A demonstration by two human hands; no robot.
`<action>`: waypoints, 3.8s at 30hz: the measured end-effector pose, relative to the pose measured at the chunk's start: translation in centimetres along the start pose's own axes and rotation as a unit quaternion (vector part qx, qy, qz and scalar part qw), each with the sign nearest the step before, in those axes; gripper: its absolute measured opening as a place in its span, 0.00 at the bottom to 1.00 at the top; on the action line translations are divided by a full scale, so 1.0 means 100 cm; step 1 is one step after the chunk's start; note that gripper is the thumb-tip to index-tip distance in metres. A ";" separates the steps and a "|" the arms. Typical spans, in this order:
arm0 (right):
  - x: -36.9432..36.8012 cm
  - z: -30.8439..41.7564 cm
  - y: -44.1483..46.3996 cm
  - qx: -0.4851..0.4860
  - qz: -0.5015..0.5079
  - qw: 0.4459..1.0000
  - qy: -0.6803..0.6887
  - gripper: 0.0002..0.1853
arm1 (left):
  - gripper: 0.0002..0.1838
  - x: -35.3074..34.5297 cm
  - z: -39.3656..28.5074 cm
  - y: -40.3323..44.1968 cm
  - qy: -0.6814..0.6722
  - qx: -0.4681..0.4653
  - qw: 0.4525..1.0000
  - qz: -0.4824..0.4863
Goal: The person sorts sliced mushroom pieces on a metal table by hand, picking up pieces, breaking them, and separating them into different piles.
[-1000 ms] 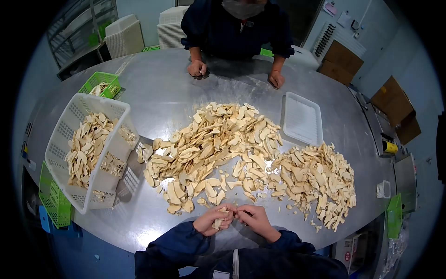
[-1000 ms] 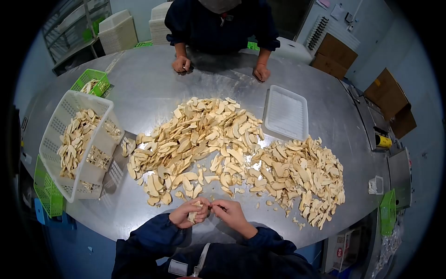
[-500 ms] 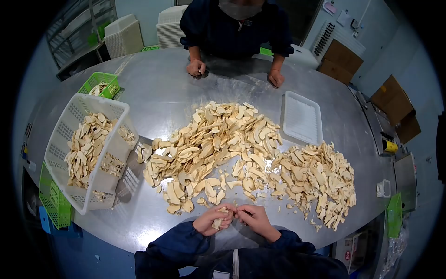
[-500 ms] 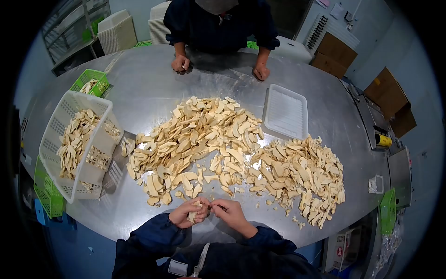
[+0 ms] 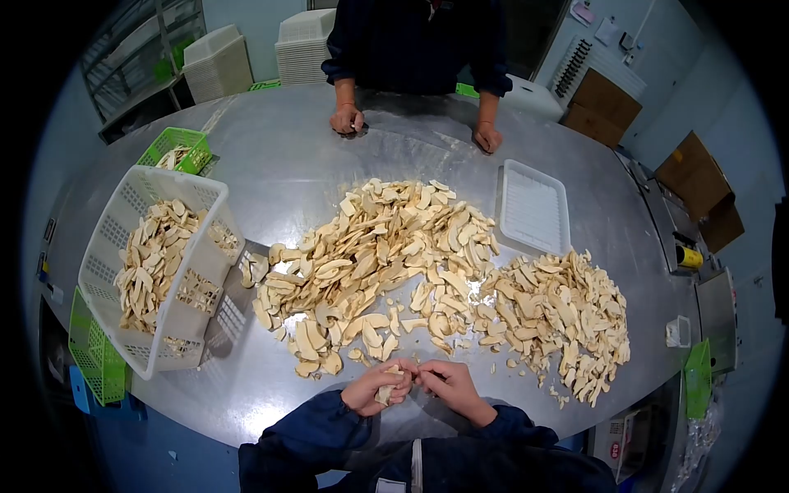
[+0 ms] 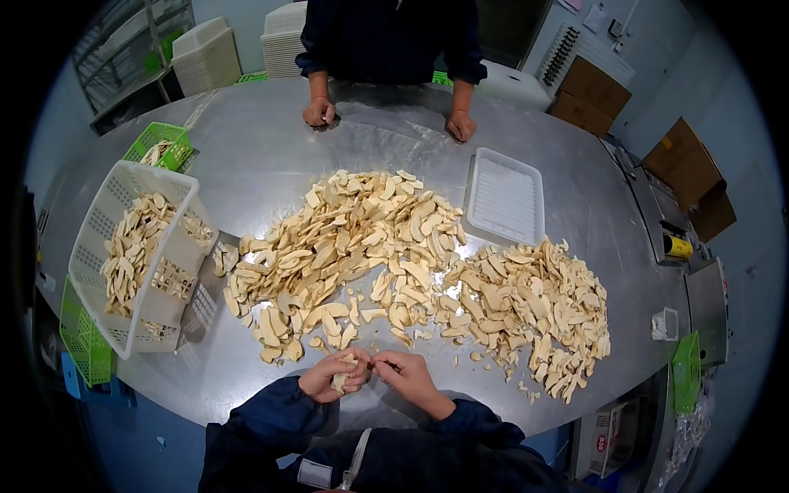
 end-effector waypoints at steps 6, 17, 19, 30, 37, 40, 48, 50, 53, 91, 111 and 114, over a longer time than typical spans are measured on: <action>0.000 0.001 0.000 -0.004 0.001 1.000 -0.007 0.09 | 0.12 0.000 0.001 0.000 -0.005 0.000 1.000 0.021; 0.000 0.002 0.000 0.008 -0.004 1.000 -0.012 0.09 | 0.13 0.000 0.001 0.000 -0.016 0.002 1.000 0.012; 0.001 -0.001 0.001 0.011 -0.009 1.000 -0.017 0.09 | 0.14 0.003 0.002 0.000 -0.009 -0.005 1.000 0.019; 0.035 0.038 0.001 0.043 -0.112 0.982 -0.143 0.08 | 0.15 0.006 0.001 0.001 0.020 0.001 1.000 0.009; 0.117 0.048 0.057 0.043 -0.245 0.880 -0.404 0.13 | 0.12 0.002 -0.001 0.000 0.031 -0.029 0.999 0.024; 0.114 0.049 0.075 0.093 -0.242 0.813 -0.521 0.15 | 0.12 -0.001 -0.003 -0.001 0.052 -0.018 0.998 0.012; 0.098 0.042 0.074 -0.057 -0.118 0.974 -0.186 0.14 | 0.12 0.000 -0.012 -0.001 0.073 -0.066 0.995 0.002; 0.057 0.052 0.044 -0.109 -0.029 0.987 0.117 0.14 | 0.11 -0.002 -0.013 -0.002 0.075 -0.100 0.992 -0.016; 0.003 0.019 0.009 -0.192 0.129 0.896 0.380 0.18 | 0.14 -0.001 -0.018 -0.002 0.069 -0.146 0.986 -0.046; -0.022 0.011 -0.001 -0.082 0.040 0.987 0.130 0.04 | 0.11 0.008 -0.021 -0.005 0.215 -0.183 0.949 -0.141; 0.004 0.006 0.004 -0.062 -0.081 0.978 0.181 0.10 | 0.10 0.006 -0.009 0.002 0.140 -0.037 0.989 -0.029; 0.000 0.005 0.002 -0.057 -0.073 0.981 0.170 0.09 | 0.10 0.003 -0.006 0.001 0.126 -0.020 0.991 -0.033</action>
Point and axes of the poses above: each hand's wrist, its own y-axis towards the middle knuckle, its own x-axis out of the back of the hand, z = x × y, the point moved 6 cm from there along y, towards the middle knuckle, and after that the axes turned 2 degrees about z, right-handed, at the moved point
